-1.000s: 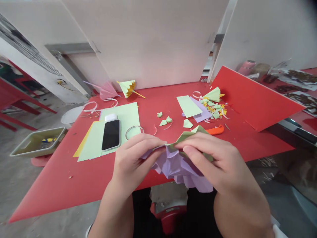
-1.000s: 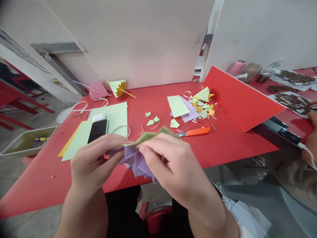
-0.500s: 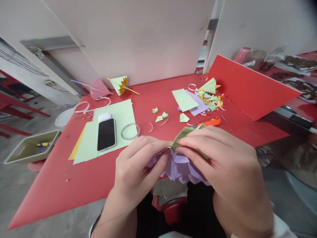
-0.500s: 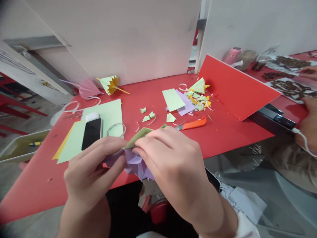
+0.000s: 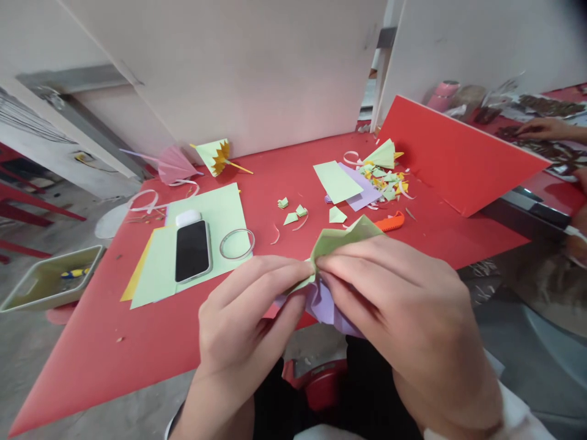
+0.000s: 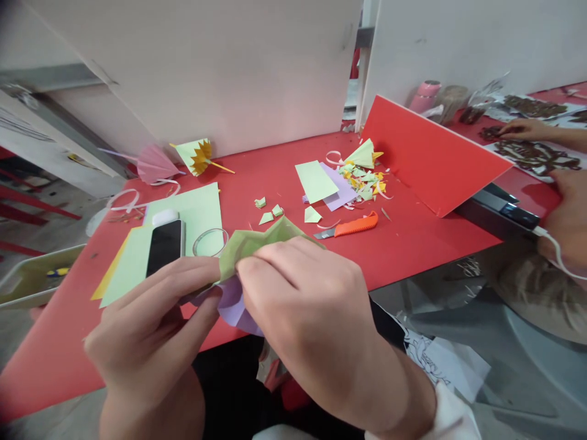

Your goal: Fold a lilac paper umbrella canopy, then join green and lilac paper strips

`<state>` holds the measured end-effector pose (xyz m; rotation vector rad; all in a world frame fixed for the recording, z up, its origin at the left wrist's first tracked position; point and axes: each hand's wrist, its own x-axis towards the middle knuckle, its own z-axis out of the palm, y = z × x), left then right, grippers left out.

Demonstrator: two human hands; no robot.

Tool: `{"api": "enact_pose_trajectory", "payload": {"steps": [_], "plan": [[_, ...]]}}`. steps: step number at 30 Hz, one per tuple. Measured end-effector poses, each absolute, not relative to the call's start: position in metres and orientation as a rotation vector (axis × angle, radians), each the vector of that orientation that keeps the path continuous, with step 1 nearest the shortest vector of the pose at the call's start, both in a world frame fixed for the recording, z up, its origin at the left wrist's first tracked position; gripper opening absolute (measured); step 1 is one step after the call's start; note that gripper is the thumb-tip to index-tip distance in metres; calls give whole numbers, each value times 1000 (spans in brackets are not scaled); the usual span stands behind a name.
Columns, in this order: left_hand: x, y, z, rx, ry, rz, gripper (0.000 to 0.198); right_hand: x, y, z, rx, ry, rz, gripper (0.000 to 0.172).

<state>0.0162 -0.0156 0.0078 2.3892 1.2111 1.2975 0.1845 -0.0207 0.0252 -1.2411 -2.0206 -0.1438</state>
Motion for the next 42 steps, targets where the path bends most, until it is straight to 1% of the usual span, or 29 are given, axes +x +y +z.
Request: {"api": "enact_pose_trajectory", "payload": {"steps": [4,18,32,37,42], "plan": [[18,-14,8,2423,1196,1329,28,184,-21,23,-1246,-2005,-173,19],[21,-13,5,2421,1161,1367,24,184,-16,20,-1200,-2009,-170,11],[19,-13,4,2371,1210,1294,33,188,-13,19,-1192,-2007,-58,12],[18,-13,2,2360,1206,1286,33,185,-11,20,-1248,-2013,-45,14],[17,-13,1,2307,1241,1270,31,184,-8,19,-1266,-1975,-41,12]]}}
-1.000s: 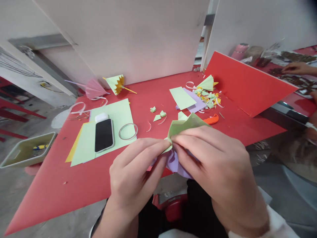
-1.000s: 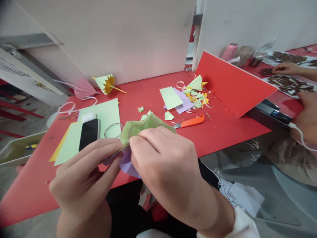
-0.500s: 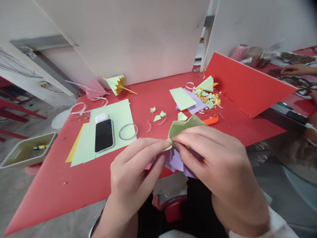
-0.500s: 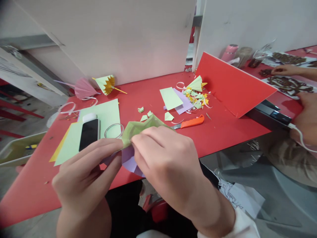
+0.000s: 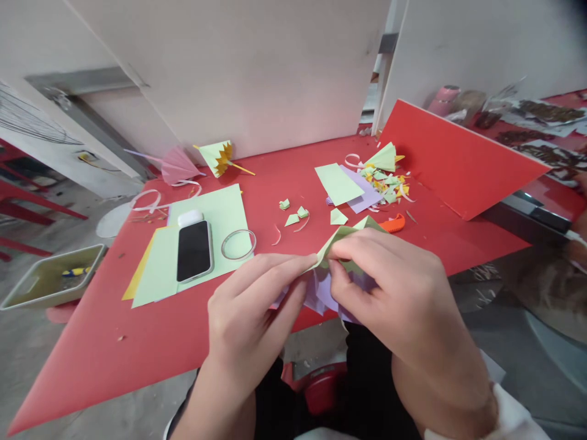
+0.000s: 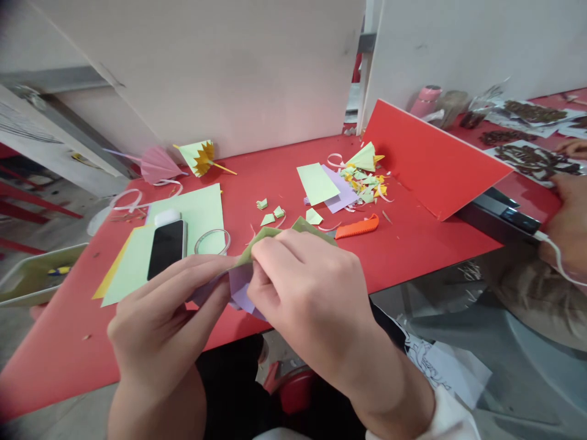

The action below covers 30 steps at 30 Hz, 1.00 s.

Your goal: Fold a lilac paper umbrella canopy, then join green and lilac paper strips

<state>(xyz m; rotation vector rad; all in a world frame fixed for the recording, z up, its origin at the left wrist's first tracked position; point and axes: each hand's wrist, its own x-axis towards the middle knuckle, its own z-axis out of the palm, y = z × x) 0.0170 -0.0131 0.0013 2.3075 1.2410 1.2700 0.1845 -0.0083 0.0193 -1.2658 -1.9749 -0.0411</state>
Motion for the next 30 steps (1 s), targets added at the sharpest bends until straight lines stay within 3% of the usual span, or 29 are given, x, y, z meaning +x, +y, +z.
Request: {"api": "enact_pose_trajectory", "payload": {"steps": [7,13,30], "plan": [[13,-11,3,2311,1480,1287,31,190,-5,17,-1270,-1928,-67,10],[6,-5,4,2358,1402,1025,28,186,1,13,-1234,-1935,-29,11],[-1,-1,4,2245,1434,958,20,192,7,13,-1351,-1882,140,7]]}}
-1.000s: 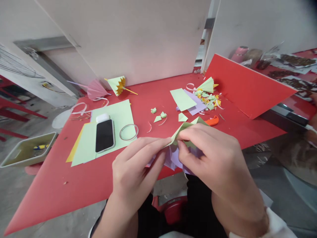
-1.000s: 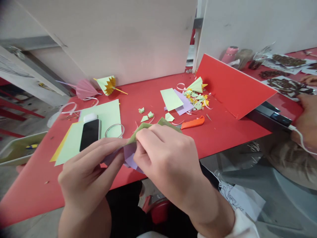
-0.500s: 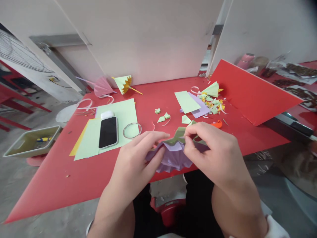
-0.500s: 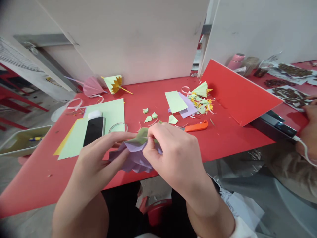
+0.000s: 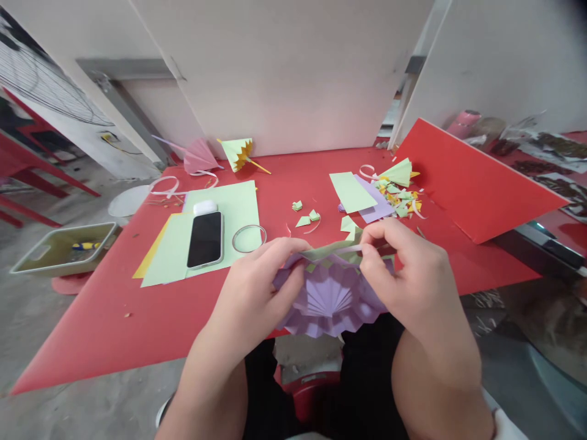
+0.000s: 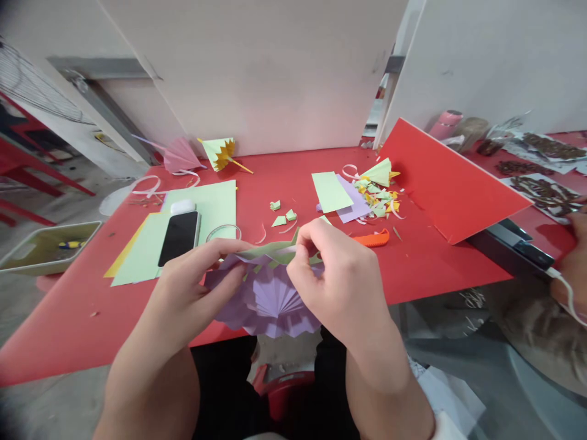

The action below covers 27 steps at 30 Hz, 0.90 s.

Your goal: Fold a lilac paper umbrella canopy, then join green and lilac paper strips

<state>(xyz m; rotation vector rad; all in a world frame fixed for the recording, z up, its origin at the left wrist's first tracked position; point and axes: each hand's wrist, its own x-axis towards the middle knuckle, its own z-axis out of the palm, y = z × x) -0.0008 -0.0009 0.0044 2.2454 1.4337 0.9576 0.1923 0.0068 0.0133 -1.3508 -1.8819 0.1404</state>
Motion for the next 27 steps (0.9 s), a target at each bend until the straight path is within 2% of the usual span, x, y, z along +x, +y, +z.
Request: {"api": "enact_pose_trajectory", "payload": {"steps": [16,21,27], "plan": [[-2,1,2,2271,1511,1034,17,200,12,9,-1350,-1835,96,7],[0,1,0,2329,1547,1039,19,196,16,5,-1156,-1922,12,21],[1,3,-3,2357,1593,1073,19,188,16,6,-993,-2017,20,19]]}}
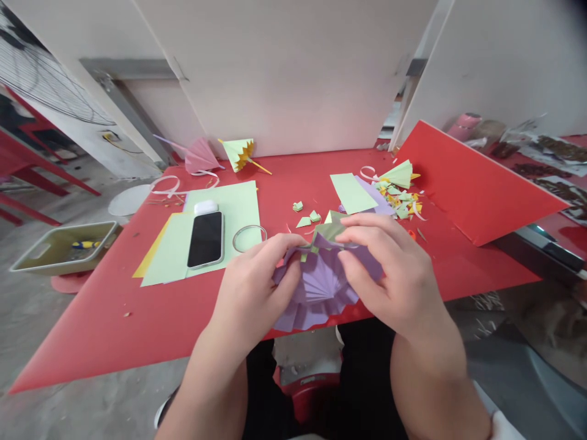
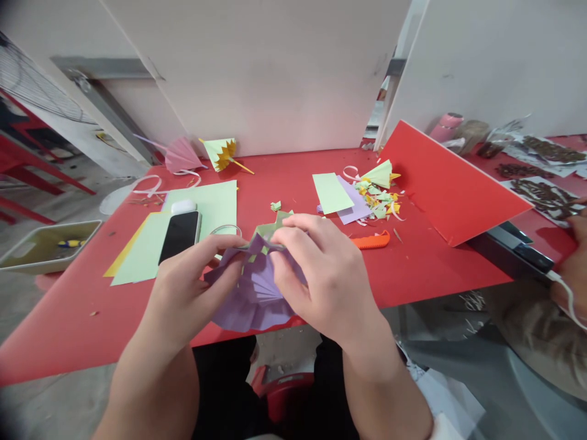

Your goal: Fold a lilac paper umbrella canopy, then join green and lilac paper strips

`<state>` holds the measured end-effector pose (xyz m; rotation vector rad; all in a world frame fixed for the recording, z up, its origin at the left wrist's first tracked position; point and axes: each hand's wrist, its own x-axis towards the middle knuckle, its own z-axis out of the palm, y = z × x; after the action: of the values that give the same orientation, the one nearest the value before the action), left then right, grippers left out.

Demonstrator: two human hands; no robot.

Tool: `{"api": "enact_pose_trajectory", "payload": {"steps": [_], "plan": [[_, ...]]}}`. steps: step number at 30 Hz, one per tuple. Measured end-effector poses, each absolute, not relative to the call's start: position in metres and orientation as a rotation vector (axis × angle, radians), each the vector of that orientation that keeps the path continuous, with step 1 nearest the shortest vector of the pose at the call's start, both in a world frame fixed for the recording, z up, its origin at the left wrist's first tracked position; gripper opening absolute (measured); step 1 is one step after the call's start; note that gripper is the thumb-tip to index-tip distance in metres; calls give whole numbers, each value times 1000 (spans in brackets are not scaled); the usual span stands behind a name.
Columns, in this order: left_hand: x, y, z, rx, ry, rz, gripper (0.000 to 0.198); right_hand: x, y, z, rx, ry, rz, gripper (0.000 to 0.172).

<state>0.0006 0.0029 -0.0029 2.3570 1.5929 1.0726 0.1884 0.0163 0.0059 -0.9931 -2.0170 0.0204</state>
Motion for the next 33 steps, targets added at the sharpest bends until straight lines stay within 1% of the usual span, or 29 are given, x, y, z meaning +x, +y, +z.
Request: {"api": "enact_pose_trajectory", "payload": {"steps": [3,8,18,23,30,33], "plan": [[1,3,-2,2366,1632,1071,18,184,19,2,-1012,-2040,-30,24],[3,2,-1,2385,1671,1054,19,181,24,-4,-1010,-2007,-57,14],[3,1,0,2411,1652,1060,20,182,25,-6,-1026,-2056,57,7],[3,1,0,2412,1641,1069,19,184,25,-6,-1045,-2104,48,7],[2,0,0,2426,1634,1084,20,183,22,-4,-1140,-2057,-121,8],[2,-1,0,2437,1640,1086,20,182,21,-3,-1105,-2087,-95,10]]}}
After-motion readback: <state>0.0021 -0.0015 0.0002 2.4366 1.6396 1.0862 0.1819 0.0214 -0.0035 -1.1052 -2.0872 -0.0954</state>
